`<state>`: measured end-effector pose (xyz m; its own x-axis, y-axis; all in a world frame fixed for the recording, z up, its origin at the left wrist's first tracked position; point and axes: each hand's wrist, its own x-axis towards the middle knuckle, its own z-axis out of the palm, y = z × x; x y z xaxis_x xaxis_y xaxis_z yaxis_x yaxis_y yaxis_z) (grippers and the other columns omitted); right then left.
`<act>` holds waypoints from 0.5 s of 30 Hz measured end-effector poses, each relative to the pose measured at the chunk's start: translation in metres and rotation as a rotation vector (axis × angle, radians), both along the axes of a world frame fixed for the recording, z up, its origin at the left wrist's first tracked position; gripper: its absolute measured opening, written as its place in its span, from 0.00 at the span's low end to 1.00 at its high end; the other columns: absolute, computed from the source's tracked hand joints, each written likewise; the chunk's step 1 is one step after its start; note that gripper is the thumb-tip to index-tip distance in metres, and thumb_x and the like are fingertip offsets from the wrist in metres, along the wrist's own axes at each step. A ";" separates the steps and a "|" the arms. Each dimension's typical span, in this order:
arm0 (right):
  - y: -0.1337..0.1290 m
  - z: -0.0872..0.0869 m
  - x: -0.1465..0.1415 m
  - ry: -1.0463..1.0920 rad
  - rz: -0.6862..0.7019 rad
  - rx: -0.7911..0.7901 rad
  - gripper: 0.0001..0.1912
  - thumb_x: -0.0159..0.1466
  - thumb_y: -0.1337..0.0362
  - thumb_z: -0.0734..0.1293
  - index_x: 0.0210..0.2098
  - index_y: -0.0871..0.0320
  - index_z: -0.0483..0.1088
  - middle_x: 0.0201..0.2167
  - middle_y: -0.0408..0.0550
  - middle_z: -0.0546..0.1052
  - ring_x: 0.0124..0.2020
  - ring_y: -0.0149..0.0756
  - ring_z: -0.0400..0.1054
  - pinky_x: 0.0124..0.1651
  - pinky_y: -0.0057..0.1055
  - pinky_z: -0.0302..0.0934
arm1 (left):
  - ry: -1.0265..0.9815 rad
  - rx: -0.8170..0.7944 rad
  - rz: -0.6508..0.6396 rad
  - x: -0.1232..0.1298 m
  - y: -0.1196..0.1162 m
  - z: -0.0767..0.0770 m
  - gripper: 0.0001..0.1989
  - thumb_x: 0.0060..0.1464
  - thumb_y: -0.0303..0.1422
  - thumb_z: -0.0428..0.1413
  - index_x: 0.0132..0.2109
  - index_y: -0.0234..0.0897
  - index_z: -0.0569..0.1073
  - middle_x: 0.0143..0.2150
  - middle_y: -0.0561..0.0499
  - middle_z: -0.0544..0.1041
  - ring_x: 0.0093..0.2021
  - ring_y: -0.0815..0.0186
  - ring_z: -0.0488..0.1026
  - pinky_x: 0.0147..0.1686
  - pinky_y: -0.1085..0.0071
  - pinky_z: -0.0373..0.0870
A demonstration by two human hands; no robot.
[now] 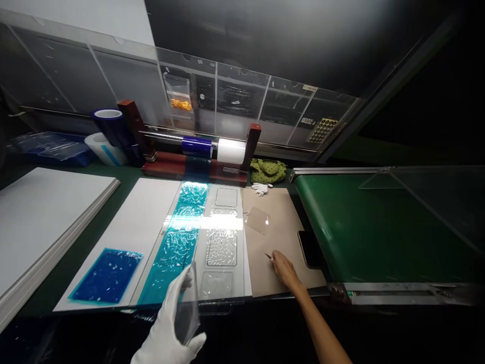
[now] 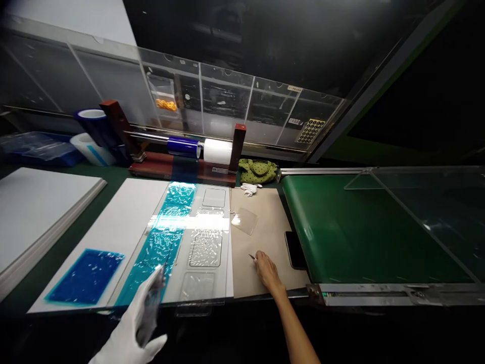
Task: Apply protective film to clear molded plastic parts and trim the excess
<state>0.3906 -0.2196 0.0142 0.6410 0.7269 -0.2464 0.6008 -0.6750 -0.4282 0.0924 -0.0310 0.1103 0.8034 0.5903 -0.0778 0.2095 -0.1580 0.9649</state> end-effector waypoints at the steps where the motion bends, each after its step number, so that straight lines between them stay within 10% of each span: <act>1: 0.004 0.009 -0.011 0.033 0.009 0.043 0.11 0.67 0.66 0.50 0.38 0.58 0.62 0.31 0.46 0.69 0.31 0.34 0.64 0.35 0.30 0.57 | 0.025 0.124 -0.067 -0.004 0.003 0.007 0.51 0.43 0.46 0.61 0.67 0.42 0.41 0.66 0.39 0.50 0.65 0.42 0.50 0.62 0.42 0.49; 9: 0.029 0.162 -0.159 0.639 0.296 0.451 0.17 0.70 0.55 0.51 0.38 0.57 0.66 0.27 0.42 0.65 0.28 0.28 0.60 0.34 0.26 0.56 | 0.147 0.621 -0.351 -0.045 0.007 0.064 0.56 0.38 0.37 0.61 0.67 0.41 0.34 0.66 0.36 0.48 0.65 0.40 0.48 0.58 0.40 0.56; 15: 0.027 0.179 -0.228 0.542 0.362 0.503 0.24 0.55 0.42 0.67 0.36 0.56 0.64 0.31 0.43 0.67 0.32 0.31 0.60 0.35 0.27 0.59 | 0.056 0.696 -0.397 -0.078 0.000 0.081 0.54 0.40 0.43 0.59 0.67 0.36 0.37 0.64 0.35 0.50 0.64 0.43 0.51 0.58 0.45 0.59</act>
<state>0.1624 -0.1923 0.1930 0.2313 0.9719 -0.0435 0.3676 -0.1287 -0.9210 0.0148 -0.0305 0.1912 0.9694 0.1894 0.1562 0.0569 -0.7923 0.6075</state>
